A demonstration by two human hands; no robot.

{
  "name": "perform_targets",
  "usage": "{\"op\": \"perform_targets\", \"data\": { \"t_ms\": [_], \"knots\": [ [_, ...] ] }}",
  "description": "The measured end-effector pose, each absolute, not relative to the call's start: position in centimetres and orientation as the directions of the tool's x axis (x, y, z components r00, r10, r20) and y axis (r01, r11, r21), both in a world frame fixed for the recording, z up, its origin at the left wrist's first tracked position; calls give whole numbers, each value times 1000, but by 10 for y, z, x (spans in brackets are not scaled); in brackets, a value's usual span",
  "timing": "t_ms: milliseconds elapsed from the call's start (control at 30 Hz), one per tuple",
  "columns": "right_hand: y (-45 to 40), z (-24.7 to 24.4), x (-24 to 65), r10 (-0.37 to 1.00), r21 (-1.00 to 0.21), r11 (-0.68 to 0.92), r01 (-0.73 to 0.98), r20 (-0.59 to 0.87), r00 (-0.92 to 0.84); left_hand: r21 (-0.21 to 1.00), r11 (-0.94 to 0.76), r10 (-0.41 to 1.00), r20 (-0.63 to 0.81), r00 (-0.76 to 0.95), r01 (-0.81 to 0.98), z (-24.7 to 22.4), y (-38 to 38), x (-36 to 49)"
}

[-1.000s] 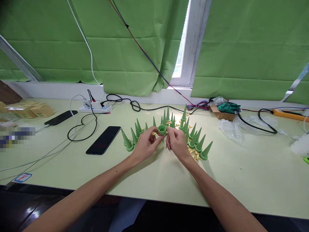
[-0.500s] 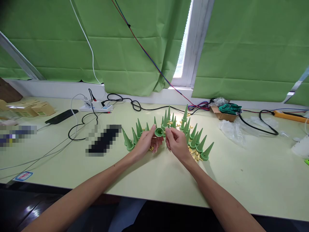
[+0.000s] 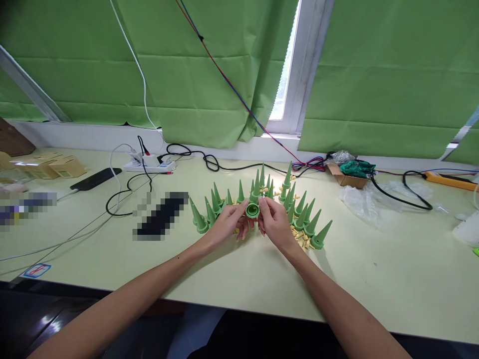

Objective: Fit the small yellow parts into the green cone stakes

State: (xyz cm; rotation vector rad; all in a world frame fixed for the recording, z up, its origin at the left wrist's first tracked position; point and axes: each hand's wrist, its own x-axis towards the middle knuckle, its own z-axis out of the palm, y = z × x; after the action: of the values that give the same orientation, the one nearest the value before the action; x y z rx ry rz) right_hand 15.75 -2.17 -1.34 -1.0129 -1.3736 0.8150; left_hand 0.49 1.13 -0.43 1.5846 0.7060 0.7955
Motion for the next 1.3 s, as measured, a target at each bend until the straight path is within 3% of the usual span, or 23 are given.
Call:
{"op": "perform_targets", "data": {
  "t_ms": [333,900,1300],
  "knots": [
    [-20,-14,157,936,-937,333,105,342,81,942,-326,792,223,568,84,-2,7,3],
    [-17,-15,161,956,-955,269,127,280,84,924,-356,785,215,581,140,-2,5,2],
    [-17,-15,161,957,-934,226,278,266,114,906,-400,791,266,551,137,-5,7,5]
  ]
}}
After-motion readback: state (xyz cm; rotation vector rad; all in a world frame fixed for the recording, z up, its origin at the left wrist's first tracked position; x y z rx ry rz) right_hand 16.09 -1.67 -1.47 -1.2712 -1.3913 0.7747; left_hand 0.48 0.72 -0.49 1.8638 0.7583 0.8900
